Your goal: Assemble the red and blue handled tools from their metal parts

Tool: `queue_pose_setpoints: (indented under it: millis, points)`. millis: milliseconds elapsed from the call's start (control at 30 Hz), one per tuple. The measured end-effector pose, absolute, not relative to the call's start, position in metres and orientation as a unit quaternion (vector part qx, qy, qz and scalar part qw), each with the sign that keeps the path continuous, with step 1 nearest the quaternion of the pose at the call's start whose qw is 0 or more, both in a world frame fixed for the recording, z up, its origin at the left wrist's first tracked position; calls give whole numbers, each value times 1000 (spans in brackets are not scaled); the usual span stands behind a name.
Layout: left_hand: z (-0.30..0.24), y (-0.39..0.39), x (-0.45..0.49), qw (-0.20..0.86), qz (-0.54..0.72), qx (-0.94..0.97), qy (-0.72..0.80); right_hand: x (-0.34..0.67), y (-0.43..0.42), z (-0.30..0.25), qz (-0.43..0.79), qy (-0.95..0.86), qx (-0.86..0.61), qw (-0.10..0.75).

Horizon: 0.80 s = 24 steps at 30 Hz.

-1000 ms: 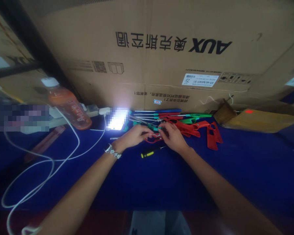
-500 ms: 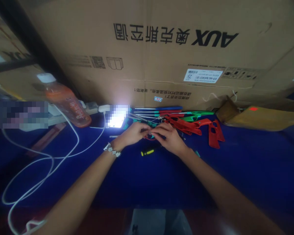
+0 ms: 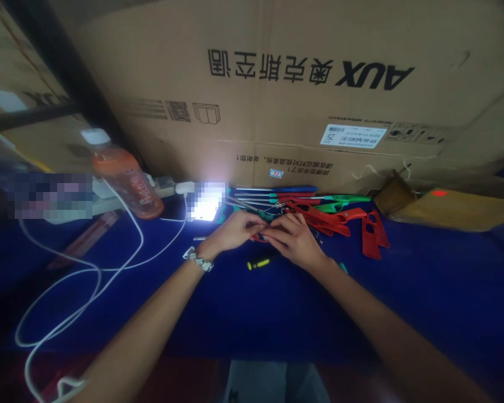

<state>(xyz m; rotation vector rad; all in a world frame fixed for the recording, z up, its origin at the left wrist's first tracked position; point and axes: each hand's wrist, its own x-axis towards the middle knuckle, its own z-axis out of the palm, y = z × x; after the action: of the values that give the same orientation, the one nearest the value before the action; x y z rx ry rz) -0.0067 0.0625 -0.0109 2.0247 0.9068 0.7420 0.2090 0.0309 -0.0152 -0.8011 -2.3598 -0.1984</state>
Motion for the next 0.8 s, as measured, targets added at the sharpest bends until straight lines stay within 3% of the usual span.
queue_pose_setpoints:
  millis: [567,800]
  points:
    - [-12,61,-9,376,284,799,374,215,26,-5,28,-872,-323,368]
    - [-8,58,-7,404,289,784,374,212,25,-5,-12,-890,-334,311]
